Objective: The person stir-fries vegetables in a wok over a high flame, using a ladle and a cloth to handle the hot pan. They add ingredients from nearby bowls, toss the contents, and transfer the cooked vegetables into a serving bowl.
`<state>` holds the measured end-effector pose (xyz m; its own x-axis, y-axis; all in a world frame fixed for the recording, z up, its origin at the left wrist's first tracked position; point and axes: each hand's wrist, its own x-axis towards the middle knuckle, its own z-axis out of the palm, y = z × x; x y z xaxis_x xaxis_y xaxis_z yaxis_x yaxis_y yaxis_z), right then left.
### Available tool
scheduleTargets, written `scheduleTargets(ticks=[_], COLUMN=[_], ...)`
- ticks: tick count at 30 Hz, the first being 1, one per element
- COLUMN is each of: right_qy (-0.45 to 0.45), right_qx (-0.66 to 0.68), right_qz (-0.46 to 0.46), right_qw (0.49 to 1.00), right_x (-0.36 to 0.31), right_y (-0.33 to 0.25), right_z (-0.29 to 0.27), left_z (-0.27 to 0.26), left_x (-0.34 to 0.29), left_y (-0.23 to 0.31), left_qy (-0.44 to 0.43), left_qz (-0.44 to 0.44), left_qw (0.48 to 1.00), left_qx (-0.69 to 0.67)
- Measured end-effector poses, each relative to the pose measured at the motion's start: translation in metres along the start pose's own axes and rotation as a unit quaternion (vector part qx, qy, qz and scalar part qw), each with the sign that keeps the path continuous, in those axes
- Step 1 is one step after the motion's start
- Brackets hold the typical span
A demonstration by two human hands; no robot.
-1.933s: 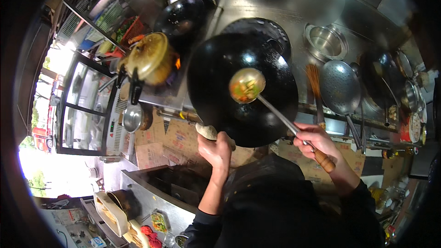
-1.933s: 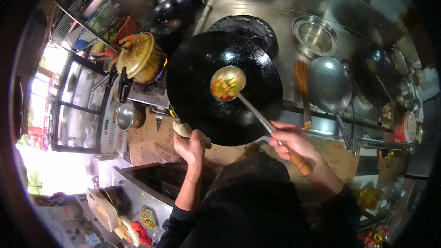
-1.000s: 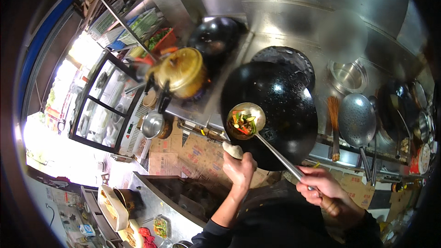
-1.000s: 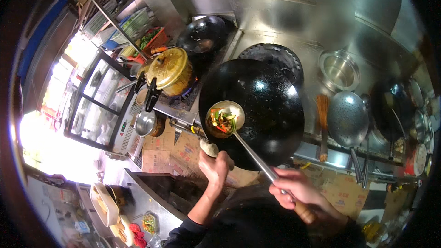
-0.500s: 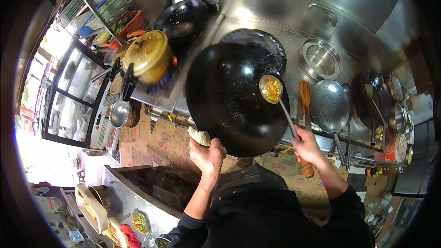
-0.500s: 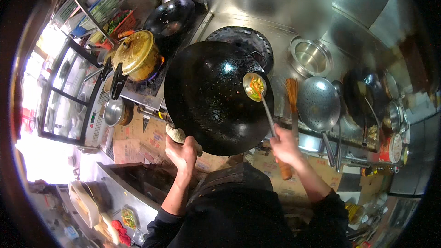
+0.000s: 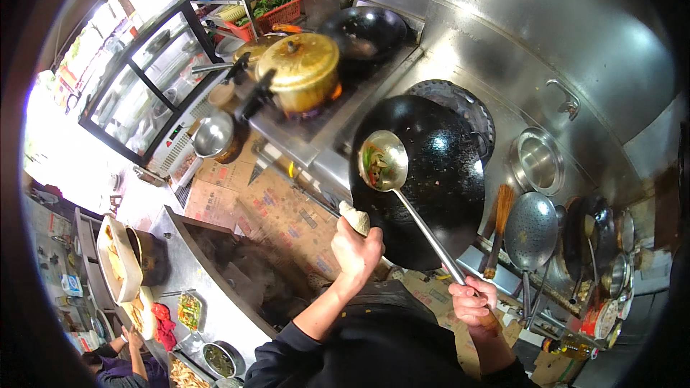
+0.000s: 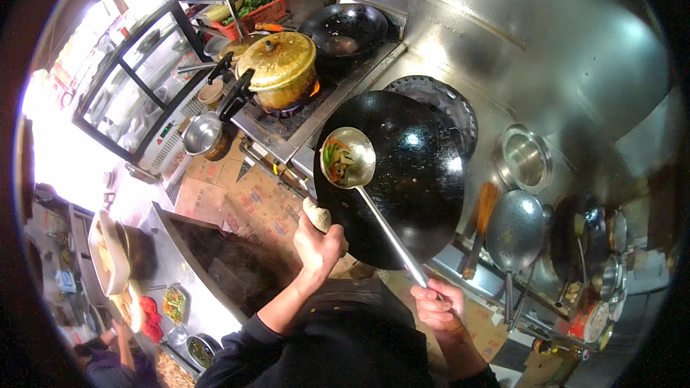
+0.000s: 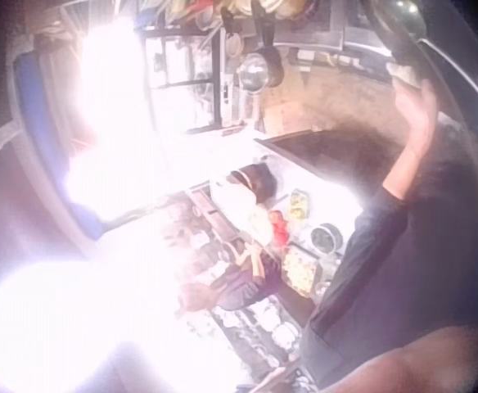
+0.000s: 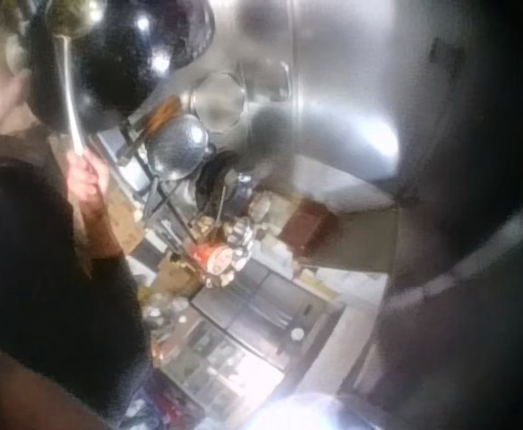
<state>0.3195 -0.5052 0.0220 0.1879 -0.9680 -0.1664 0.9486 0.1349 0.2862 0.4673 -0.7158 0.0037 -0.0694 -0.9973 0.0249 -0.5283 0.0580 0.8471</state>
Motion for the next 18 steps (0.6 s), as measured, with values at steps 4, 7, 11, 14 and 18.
scheduleTargets(ticks=[4,7,11,14,18], right_qy=[0.024,0.147,0.368,0.417,0.33], right_qx=[-0.05,-0.205,-0.549,-0.667,-0.593], right_qz=[-0.034,-0.101,-0.147,-0.097,-0.022], right_qw=[0.998,0.962,0.736,0.609,0.734], right_x=[0.003,0.001,0.007,0.003,0.004], right_y=[-0.019,-0.038,-0.038,-0.026,0.014], right_z=[-0.006,0.004,0.015,0.007,0.048], left_z=[0.004,0.003,0.003,0.005,0.001], left_x=[0.007,0.007,0.005,0.001,-0.005], left_y=[-0.006,-0.001,0.006,0.009,0.005], left_qy=[0.011,0.005,-0.003,-0.007,0.023], left_qz=[0.009,0.004,-0.001,0.001,0.028], left_qw=[0.999,0.999,0.999,0.999,0.999], left_qx=[-0.031,-0.043,-0.043,-0.04,0.003])
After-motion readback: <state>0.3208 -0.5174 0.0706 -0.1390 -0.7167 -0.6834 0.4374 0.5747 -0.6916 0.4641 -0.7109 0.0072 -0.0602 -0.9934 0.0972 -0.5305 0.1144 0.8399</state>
